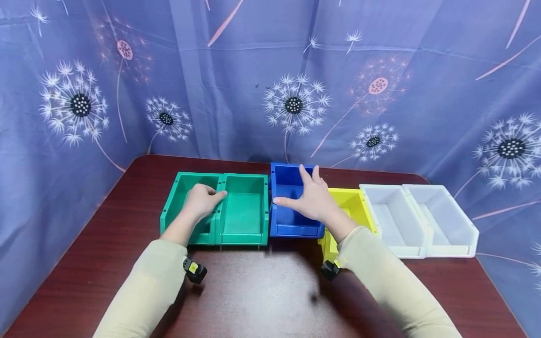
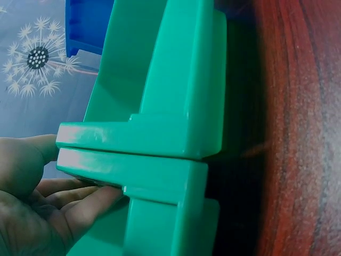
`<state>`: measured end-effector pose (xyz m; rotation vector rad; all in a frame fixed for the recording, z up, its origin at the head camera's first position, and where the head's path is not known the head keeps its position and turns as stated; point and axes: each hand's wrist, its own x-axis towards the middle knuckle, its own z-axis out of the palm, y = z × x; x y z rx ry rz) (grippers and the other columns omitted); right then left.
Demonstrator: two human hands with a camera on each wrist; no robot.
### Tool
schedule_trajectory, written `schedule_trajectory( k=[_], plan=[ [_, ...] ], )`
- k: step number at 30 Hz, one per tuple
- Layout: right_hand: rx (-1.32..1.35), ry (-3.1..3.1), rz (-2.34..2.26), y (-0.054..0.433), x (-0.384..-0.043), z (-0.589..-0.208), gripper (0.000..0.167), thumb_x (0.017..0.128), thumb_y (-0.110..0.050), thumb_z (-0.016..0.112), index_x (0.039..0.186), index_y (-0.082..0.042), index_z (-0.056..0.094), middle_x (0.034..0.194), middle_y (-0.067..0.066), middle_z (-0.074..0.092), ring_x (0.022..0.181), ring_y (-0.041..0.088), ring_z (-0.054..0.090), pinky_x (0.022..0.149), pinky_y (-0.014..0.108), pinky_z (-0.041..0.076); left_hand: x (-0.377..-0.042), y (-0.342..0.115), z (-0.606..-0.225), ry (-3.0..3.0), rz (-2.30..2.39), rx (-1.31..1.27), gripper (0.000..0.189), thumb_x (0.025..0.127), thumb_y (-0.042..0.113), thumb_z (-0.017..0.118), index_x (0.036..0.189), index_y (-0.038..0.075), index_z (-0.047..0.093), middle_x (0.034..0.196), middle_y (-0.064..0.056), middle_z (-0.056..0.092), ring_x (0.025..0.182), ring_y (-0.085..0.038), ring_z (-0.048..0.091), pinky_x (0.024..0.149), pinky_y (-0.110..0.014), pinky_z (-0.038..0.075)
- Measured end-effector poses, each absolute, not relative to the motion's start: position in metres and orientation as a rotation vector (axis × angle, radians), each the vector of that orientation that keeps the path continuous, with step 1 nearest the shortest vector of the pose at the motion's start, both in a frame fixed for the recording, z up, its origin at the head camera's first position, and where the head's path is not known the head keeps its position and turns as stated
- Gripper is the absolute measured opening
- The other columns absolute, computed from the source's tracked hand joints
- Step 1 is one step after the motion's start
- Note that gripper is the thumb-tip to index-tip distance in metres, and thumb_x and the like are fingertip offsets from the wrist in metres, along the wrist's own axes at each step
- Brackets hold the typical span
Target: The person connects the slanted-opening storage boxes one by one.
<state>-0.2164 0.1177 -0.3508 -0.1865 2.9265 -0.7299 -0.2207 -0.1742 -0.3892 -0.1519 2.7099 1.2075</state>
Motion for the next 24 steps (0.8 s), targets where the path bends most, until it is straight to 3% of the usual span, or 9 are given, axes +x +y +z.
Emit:
schedule_trajectory(
  k=[2, 6, 10, 15, 22, 24],
  plan=[
    [-0.237, 2.938, -0.682, 0.115, -0.216, -0.351, 0.118, 0.065, -0.085, 0.053, 0.154, -0.022, 0.008, 0.158, 0.019, -0.007, 0.141, 0.051, 0.006, 0.105, 0.068, 0.023, -0.22, -0.175, -0.389, 2.697, 1.22, -0.148, 0.046, 0.094, 0.037, 0.055, 0.056, 0.014, 0.042, 0.047, 0.004, 0.029, 0.044, -0.013, 0.031, 0.046, -0.029, 0.032],
    [-0.412, 2.939, -0.604, 0.113, -0.221, -0.352, 0.107, 0.07, -0.082, 0.052, 0.153, -0.024, 0.016, 0.16, 0.011, 0.001, 0.144, 0.045, 0.0, 0.11, 0.068, 0.005, -0.221, -0.178, -0.388, 2.676, 1.241, -0.142, 0.046, 0.094, 0.038, 0.055, 0.058, 0.013, 0.044, 0.047, 0.004, 0.031, 0.044, -0.015, 0.037, 0.047, -0.029, 0.034],
    [-0.639, 2.839, -0.597, 0.11, -0.228, -0.349, 0.091, 0.08, -0.069, 0.055, 0.152, -0.026, 0.018, 0.161, 0.003, 0.005, 0.147, 0.034, -0.001, 0.111, 0.065, -0.008, -0.221, -0.178, -0.389, 2.668, 1.254, -0.138, 0.041, 0.094, 0.04, 0.055, 0.069, 0.008, 0.059, 0.048, 0.004, 0.033, 0.049, -0.016, 0.046, 0.049, -0.029, 0.037],
    [-0.785, 2.709, -0.556, 0.107, -0.236, -0.341, 0.084, 0.086, -0.056, 0.059, 0.152, -0.024, 0.02, 0.16, 0.0, 0.007, 0.148, 0.028, -0.001, 0.112, 0.062, -0.01, -0.22, -0.177, -0.391, 2.652, 1.257, -0.15, 0.041, 0.094, 0.04, 0.055, 0.078, 0.004, 0.066, 0.049, 0.004, 0.033, 0.053, -0.018, 0.05, 0.051, -0.03, 0.039],
    [-0.825, 2.618, -0.451, 0.102, -0.243, -0.334, 0.087, 0.085, -0.055, 0.06, 0.151, -0.015, 0.021, 0.16, 0.001, 0.012, 0.148, 0.026, -0.001, 0.112, 0.062, -0.009, -0.218, -0.178, -0.389, 2.652, 1.267, -0.153, 0.04, 0.094, 0.04, 0.056, 0.097, 0.003, 0.071, 0.051, 0.003, 0.039, 0.059, -0.018, 0.055, 0.055, -0.029, 0.044],
    [-0.819, 2.608, -0.445, 0.101, -0.244, -0.335, 0.088, 0.085, -0.055, 0.06, 0.152, -0.015, 0.02, 0.16, 0.0, 0.012, 0.148, 0.025, -0.001, 0.112, 0.062, -0.009, -0.218, -0.178, -0.388, 2.655, 1.263, -0.15, 0.041, 0.094, 0.041, 0.056, 0.095, 0.002, 0.071, 0.051, 0.004, 0.038, 0.058, -0.018, 0.054, 0.054, -0.029, 0.043]
  ],
)
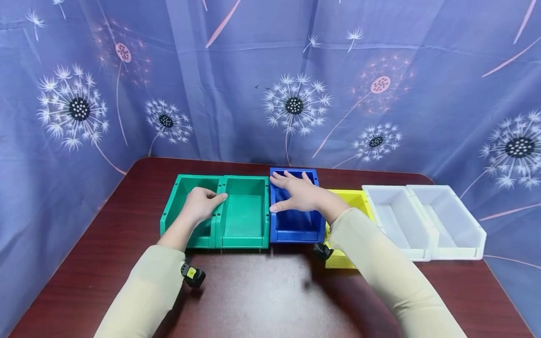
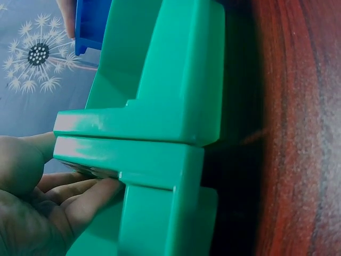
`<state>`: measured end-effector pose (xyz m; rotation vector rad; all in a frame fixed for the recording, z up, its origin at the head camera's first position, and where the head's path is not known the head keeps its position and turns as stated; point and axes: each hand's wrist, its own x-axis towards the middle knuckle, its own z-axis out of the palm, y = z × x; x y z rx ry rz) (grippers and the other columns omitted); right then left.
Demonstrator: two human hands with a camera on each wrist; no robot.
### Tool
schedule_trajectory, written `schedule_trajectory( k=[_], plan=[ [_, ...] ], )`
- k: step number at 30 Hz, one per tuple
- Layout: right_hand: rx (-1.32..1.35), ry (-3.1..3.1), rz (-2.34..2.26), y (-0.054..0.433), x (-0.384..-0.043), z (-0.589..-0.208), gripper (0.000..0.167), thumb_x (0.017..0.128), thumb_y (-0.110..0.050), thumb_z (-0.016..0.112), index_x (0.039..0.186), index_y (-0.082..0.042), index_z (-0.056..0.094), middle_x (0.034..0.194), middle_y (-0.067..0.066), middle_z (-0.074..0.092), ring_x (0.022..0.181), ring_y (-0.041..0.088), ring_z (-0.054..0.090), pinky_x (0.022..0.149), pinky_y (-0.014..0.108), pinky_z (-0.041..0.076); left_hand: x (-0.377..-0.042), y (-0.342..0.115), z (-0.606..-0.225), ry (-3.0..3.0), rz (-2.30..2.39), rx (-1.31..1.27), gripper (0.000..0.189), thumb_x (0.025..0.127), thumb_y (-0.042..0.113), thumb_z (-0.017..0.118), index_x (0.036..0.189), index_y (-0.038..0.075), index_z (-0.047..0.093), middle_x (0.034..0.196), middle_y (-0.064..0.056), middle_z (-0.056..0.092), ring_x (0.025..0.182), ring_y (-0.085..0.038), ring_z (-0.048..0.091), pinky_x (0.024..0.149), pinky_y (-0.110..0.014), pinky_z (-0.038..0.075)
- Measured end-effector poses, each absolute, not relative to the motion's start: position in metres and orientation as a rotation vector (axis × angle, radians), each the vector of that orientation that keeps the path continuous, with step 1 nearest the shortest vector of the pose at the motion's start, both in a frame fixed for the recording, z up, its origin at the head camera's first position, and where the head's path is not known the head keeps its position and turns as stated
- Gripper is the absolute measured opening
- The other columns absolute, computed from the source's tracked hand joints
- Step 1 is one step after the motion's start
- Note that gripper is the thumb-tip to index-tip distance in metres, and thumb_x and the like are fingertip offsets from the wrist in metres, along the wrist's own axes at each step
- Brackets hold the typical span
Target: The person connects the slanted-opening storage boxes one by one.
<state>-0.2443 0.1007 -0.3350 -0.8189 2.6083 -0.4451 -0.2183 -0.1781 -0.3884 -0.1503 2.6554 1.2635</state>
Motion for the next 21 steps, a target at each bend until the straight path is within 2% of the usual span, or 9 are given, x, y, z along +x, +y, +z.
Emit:
schedule_trajectory(
  k=[5, 11, 16, 21],
  plan=[
    [-0.811, 2.593, -0.465, 0.1, -0.246, -0.338, 0.087, 0.086, -0.052, 0.061, 0.152, -0.016, 0.018, 0.16, 0.0, 0.01, 0.148, 0.025, 0.001, 0.114, 0.061, -0.006, -0.218, -0.179, -0.387, 2.666, 1.254, -0.147, 0.042, 0.094, 0.041, 0.055, 0.094, 0.002, 0.07, 0.051, 0.003, 0.039, 0.056, -0.018, 0.052, 0.053, -0.03, 0.042],
    [-0.796, 2.554, -0.508, 0.099, -0.246, -0.341, 0.087, 0.086, -0.05, 0.061, 0.152, -0.016, 0.017, 0.16, 0.001, 0.007, 0.148, 0.025, 0.003, 0.117, 0.054, 0.007, -0.219, -0.18, -0.389, 2.657, 1.248, -0.155, 0.048, 0.093, 0.043, 0.056, 0.117, 0.001, 0.065, 0.061, 0.0, 0.048, 0.066, -0.019, 0.061, 0.061, -0.029, 0.049],
    [-0.744, 2.542, -0.505, 0.097, -0.245, -0.344, 0.088, 0.084, -0.051, 0.062, 0.152, -0.019, 0.016, 0.161, -0.003, 0.006, 0.148, 0.027, 0.005, 0.116, 0.052, 0.017, -0.22, -0.18, -0.39, 2.653, 1.255, -0.159, 0.05, 0.093, 0.043, 0.056, 0.12, 0.001, 0.063, 0.063, -0.001, 0.049, 0.07, -0.02, 0.062, 0.063, -0.03, 0.051],
    [-0.713, 2.527, -0.504, 0.098, -0.244, -0.35, 0.09, 0.083, -0.051, 0.063, 0.153, -0.021, 0.016, 0.16, -0.005, 0.006, 0.148, 0.027, 0.007, 0.115, 0.049, 0.022, -0.221, -0.179, -0.39, 2.639, 1.25, -0.155, 0.054, 0.093, 0.043, 0.055, 0.124, -0.001, 0.06, 0.07, -0.005, 0.054, 0.072, -0.02, 0.063, 0.065, -0.031, 0.051]
  ],
)
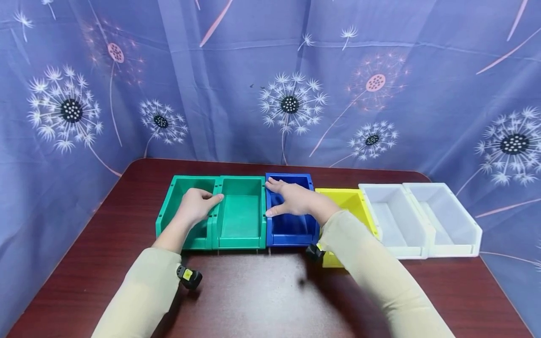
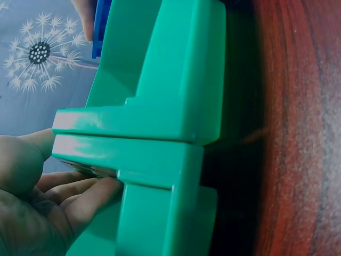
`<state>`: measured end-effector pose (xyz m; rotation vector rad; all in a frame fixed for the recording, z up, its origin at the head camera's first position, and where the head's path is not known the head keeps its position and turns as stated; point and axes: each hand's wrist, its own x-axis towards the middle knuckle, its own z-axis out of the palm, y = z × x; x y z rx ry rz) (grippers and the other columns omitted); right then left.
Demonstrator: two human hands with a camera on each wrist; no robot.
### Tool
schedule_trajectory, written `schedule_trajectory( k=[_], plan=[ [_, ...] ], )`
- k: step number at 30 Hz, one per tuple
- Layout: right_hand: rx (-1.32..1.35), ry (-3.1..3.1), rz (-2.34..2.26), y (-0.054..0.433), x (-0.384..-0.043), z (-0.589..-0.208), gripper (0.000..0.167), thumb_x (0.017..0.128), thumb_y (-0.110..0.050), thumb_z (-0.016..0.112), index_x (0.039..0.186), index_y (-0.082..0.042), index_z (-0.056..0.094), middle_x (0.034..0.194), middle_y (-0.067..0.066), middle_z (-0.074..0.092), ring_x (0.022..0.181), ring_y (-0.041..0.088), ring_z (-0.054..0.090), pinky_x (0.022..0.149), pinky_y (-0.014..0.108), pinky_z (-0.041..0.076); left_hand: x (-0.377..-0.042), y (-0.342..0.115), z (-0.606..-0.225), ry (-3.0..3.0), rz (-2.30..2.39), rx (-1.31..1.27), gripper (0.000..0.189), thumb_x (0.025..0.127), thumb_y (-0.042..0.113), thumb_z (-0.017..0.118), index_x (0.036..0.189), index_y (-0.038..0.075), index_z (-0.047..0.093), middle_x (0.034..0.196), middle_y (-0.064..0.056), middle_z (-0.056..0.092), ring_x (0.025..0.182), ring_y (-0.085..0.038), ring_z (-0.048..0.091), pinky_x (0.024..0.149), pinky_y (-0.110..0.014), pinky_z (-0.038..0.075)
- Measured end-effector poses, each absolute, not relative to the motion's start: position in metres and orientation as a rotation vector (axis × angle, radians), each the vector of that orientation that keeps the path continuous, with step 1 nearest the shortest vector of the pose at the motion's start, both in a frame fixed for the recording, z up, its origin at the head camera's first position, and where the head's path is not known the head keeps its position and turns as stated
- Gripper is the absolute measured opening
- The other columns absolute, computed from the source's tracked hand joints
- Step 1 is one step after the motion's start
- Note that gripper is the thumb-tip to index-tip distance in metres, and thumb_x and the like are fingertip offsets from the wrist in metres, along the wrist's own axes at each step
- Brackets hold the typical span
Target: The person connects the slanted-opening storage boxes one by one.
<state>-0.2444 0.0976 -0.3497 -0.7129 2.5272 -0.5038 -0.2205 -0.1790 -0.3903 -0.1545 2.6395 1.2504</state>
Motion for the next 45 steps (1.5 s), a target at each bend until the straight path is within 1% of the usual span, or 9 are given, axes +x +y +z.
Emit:
schedule_trajectory(
  k=[10, 16, 19, 20, 23, 27, 35, 39, 45],
  plan=[
    [-0.719, 2.532, -0.5, 0.097, -0.241, -0.349, 0.09, 0.082, -0.051, 0.064, 0.153, -0.02, 0.016, 0.16, -0.005, 0.007, 0.147, 0.027, 0.011, 0.115, 0.048, 0.025, -0.217, -0.179, -0.387, 2.638, 1.269, -0.152, 0.054, 0.092, 0.044, 0.056, 0.123, 0.0, 0.061, 0.073, -0.004, 0.054, 0.074, -0.02, 0.062, 0.068, -0.032, 0.054],
    [-0.713, 2.54, -0.484, 0.096, -0.239, -0.347, 0.091, 0.082, -0.051, 0.064, 0.152, -0.021, 0.016, 0.161, -0.005, 0.006, 0.147, 0.027, 0.012, 0.115, 0.048, 0.025, -0.216, -0.178, -0.383, 2.671, 1.234, -0.14, 0.046, 0.093, 0.043, 0.056, 0.105, 0.001, 0.069, 0.052, 0.005, 0.035, 0.052, -0.016, 0.044, 0.054, -0.03, 0.041],
    [-0.703, 2.548, -0.472, 0.095, -0.238, -0.346, 0.09, 0.082, -0.051, 0.064, 0.152, -0.021, 0.016, 0.16, -0.005, 0.007, 0.147, 0.028, 0.012, 0.115, 0.048, 0.024, -0.216, -0.178, -0.383, 2.687, 1.218, -0.131, 0.043, 0.093, 0.042, 0.056, 0.101, 0.002, 0.07, 0.05, 0.006, 0.031, 0.049, -0.015, 0.036, 0.052, -0.03, 0.036],
    [-0.7, 2.551, -0.465, 0.094, -0.237, -0.346, 0.09, 0.082, -0.051, 0.064, 0.152, -0.022, 0.016, 0.16, -0.005, 0.007, 0.147, 0.028, 0.012, 0.115, 0.049, 0.024, -0.216, -0.178, -0.382, 2.684, 1.22, -0.134, 0.043, 0.093, 0.042, 0.056, 0.103, 0.002, 0.07, 0.051, 0.005, 0.032, 0.049, -0.015, 0.038, 0.052, -0.03, 0.037],
    [-0.69, 2.557, -0.442, 0.093, -0.236, -0.344, 0.09, 0.082, -0.051, 0.064, 0.152, -0.022, 0.016, 0.16, -0.006, 0.007, 0.147, 0.029, 0.012, 0.115, 0.05, 0.022, -0.214, -0.178, -0.381, 2.674, 1.23, -0.142, 0.046, 0.093, 0.043, 0.056, 0.109, 0.002, 0.068, 0.06, 0.002, 0.046, 0.056, -0.016, 0.051, 0.056, -0.03, 0.044],
    [-0.672, 2.563, -0.42, 0.092, -0.234, -0.342, 0.09, 0.082, -0.051, 0.064, 0.152, -0.023, 0.016, 0.16, -0.006, 0.007, 0.147, 0.029, 0.013, 0.115, 0.05, 0.021, -0.212, -0.177, -0.378, 2.659, 1.239, -0.15, 0.055, 0.092, 0.045, 0.056, 0.126, 0.001, 0.059, 0.09, -0.01, 0.06, 0.075, -0.021, 0.063, 0.068, -0.032, 0.053],
    [-0.649, 2.624, -0.26, 0.084, -0.232, -0.336, 0.091, 0.081, -0.053, 0.062, 0.152, -0.021, 0.016, 0.16, -0.003, 0.01, 0.147, 0.03, 0.012, 0.115, 0.057, 0.013, -0.212, -0.177, -0.373, 2.66, 1.247, -0.142, 0.055, 0.093, 0.044, 0.056, 0.126, 0.0, 0.059, 0.099, -0.016, 0.061, 0.076, -0.021, 0.064, 0.069, -0.031, 0.053],
    [-0.63, 2.63, -0.253, 0.081, -0.234, -0.338, 0.09, 0.081, -0.053, 0.062, 0.152, -0.022, 0.017, 0.16, -0.001, 0.012, 0.147, 0.031, 0.01, 0.115, 0.058, 0.01, -0.214, -0.178, -0.374, 2.674, 1.234, -0.145, 0.059, 0.093, 0.044, 0.054, 0.13, -0.002, 0.055, 0.114, -0.021, 0.06, 0.082, -0.026, 0.065, 0.073, -0.035, 0.053],
    [-0.613, 2.755, -0.335, 0.099, -0.23, -0.367, 0.085, 0.081, -0.067, 0.053, 0.151, -0.027, 0.025, 0.159, 0.002, 0.017, 0.147, 0.029, 0.011, 0.117, 0.056, 0.004, -0.213, -0.166, -0.389, 2.825, 1.147, -0.168, 0.064, 0.097, 0.036, 0.05, 0.143, -0.005, 0.034, 0.137, -0.026, 0.048, 0.12, -0.039, 0.052, 0.094, -0.05, 0.047]
  ],
)
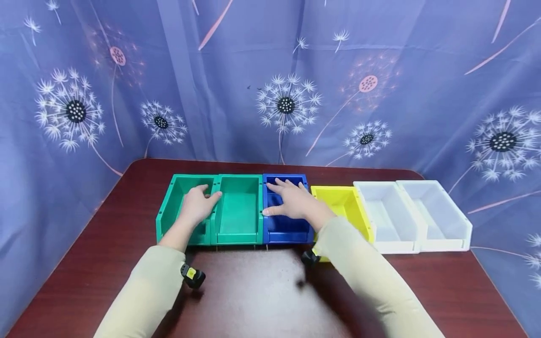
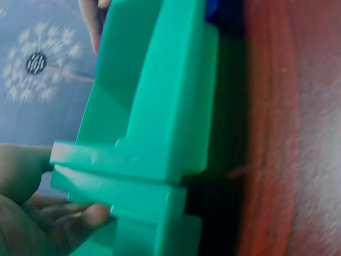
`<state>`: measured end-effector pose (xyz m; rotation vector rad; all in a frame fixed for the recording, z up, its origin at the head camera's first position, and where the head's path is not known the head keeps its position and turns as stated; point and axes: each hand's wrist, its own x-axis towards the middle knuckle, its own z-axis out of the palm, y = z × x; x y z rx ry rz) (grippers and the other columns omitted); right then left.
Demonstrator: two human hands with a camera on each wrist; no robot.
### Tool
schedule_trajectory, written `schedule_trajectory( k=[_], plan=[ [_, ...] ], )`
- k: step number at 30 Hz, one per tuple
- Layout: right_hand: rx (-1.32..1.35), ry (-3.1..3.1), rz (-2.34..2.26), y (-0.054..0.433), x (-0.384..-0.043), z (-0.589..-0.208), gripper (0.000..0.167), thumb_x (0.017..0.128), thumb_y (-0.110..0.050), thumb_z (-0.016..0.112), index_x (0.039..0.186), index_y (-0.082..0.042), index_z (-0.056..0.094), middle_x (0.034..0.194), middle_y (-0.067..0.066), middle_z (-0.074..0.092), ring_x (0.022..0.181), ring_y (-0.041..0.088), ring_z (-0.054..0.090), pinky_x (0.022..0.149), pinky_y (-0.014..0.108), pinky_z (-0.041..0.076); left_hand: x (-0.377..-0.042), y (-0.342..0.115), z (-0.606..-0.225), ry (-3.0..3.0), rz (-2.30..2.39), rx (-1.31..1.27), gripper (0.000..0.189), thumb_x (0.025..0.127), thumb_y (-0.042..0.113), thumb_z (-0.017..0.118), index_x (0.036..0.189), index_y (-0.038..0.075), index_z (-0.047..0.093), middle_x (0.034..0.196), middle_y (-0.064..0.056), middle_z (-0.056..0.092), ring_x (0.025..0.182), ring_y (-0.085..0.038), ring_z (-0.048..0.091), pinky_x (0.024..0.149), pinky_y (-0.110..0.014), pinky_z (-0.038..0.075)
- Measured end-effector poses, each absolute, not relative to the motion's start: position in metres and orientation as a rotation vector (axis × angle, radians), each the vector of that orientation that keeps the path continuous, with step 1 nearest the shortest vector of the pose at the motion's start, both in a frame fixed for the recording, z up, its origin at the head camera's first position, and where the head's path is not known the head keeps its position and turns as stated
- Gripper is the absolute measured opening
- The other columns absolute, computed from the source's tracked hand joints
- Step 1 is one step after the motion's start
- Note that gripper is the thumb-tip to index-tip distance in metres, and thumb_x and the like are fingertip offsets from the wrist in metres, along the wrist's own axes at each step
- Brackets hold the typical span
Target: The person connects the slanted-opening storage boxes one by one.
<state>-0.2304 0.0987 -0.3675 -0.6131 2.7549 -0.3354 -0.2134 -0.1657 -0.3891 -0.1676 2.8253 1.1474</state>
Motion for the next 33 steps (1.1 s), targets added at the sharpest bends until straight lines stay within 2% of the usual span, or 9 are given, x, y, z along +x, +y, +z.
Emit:
schedule_trajectory(
  k=[3, 7, 11, 14, 18, 21, 25, 29, 33],
  plan=[
    [-0.696, 2.863, -0.372, 0.111, -0.224, -0.378, 0.085, 0.082, -0.072, 0.049, 0.148, -0.022, 0.032, 0.158, 0.004, 0.02, 0.147, 0.026, 0.014, 0.117, 0.054, 0.004, -0.21, -0.151, -0.391, 2.998, 1.083, -0.113, 0.063, 0.097, 0.028, 0.051, 0.146, -0.003, 0.027, 0.145, -0.028, 0.038, 0.132, -0.043, 0.039, 0.103, -0.054, 0.039],
    [-0.792, 2.96, -0.465, 0.124, -0.217, -0.385, 0.078, 0.085, -0.066, 0.05, 0.144, -0.015, 0.042, 0.156, 0.008, 0.026, 0.146, 0.028, 0.019, 0.117, 0.054, 0.009, -0.205, -0.128, -0.391, 3.222, 0.968, 0.098, 0.056, 0.094, 0.024, 0.054, 0.141, -0.003, 0.039, 0.15, -0.027, 0.028, 0.139, -0.044, 0.026, 0.109, -0.056, 0.03],
    [-0.798, 3.012, -0.563, 0.141, -0.213, -0.385, 0.069, 0.089, -0.056, 0.055, 0.14, -0.011, 0.047, 0.153, 0.012, 0.031, 0.144, 0.032, 0.023, 0.116, 0.056, 0.013, -0.2, -0.102, -0.392, 3.222, 1.013, 0.295, 0.048, 0.093, 0.026, 0.056, 0.133, -0.001, 0.052, 0.146, -0.022, 0.04, 0.136, -0.039, 0.036, 0.107, -0.052, 0.035],
    [-0.761, 3.027, -0.627, 0.155, -0.21, -0.384, 0.064, 0.09, -0.051, 0.056, 0.138, -0.009, 0.049, 0.153, 0.014, 0.032, 0.144, 0.033, 0.024, 0.115, 0.057, 0.015, -0.201, -0.083, -0.395, 3.061, 1.127, 0.276, 0.05, 0.093, 0.033, 0.057, 0.131, 0.001, 0.055, 0.129, -0.02, 0.057, 0.106, -0.038, 0.062, 0.103, -0.048, 0.042],
    [-0.646, 3.03, -0.684, 0.171, -0.205, -0.382, 0.063, 0.091, -0.049, 0.057, 0.138, -0.008, 0.049, 0.153, 0.013, 0.031, 0.144, 0.033, 0.022, 0.114, 0.057, 0.018, -0.205, -0.065, -0.4, 2.885, 1.178, 0.119, 0.061, 0.088, 0.042, 0.063, 0.13, -0.002, 0.054, 0.119, -0.019, 0.063, 0.082, -0.035, 0.065, 0.091, -0.042, 0.052],
    [-0.53, 3.035, -0.743, 0.181, -0.199, -0.382, 0.063, 0.091, -0.047, 0.058, 0.139, -0.008, 0.047, 0.154, 0.012, 0.031, 0.142, 0.034, 0.026, 0.112, 0.055, 0.026, -0.208, -0.058, -0.4, 2.816, 1.193, 0.023, 0.063, 0.086, 0.04, 0.067, 0.13, -0.004, 0.054, 0.089, -0.013, 0.069, 0.066, -0.021, 0.062, 0.065, -0.033, 0.054],
    [-0.419, 3.077, -0.82, 0.194, -0.19, -0.382, 0.062, 0.091, -0.043, 0.058, 0.139, -0.005, 0.046, 0.152, 0.015, 0.033, 0.137, 0.037, 0.035, 0.108, 0.054, 0.033, -0.21, -0.063, -0.397, 2.769, 1.233, -0.038, 0.059, 0.086, 0.033, 0.067, 0.13, -0.005, 0.053, 0.055, -0.003, 0.047, 0.043, -0.014, 0.04, 0.046, -0.026, 0.037],
    [-0.309, 3.142, -0.817, 0.21, -0.182, -0.381, 0.061, 0.092, -0.039, 0.058, 0.136, 0.0, 0.046, 0.145, 0.022, 0.04, 0.133, 0.041, 0.038, 0.108, 0.055, 0.032, -0.211, -0.076, -0.397, 2.769, 1.242, -0.056, 0.059, 0.087, 0.033, 0.066, 0.131, -0.005, 0.052, 0.088, -0.013, 0.068, 0.066, -0.018, 0.06, 0.06, -0.031, 0.051],
    [-0.16, 3.181, -0.757, 0.224, -0.172, -0.377, 0.061, 0.092, -0.035, 0.058, 0.134, 0.006, 0.046, 0.136, 0.028, 0.048, 0.127, 0.045, 0.043, 0.105, 0.056, 0.035, -0.21, -0.089, -0.399, 2.746, 1.279, -0.078, 0.062, 0.088, 0.035, 0.064, 0.133, -0.004, 0.05, 0.126, -0.02, 0.06, 0.106, -0.029, 0.063, 0.086, -0.044, 0.053]
  ],
)
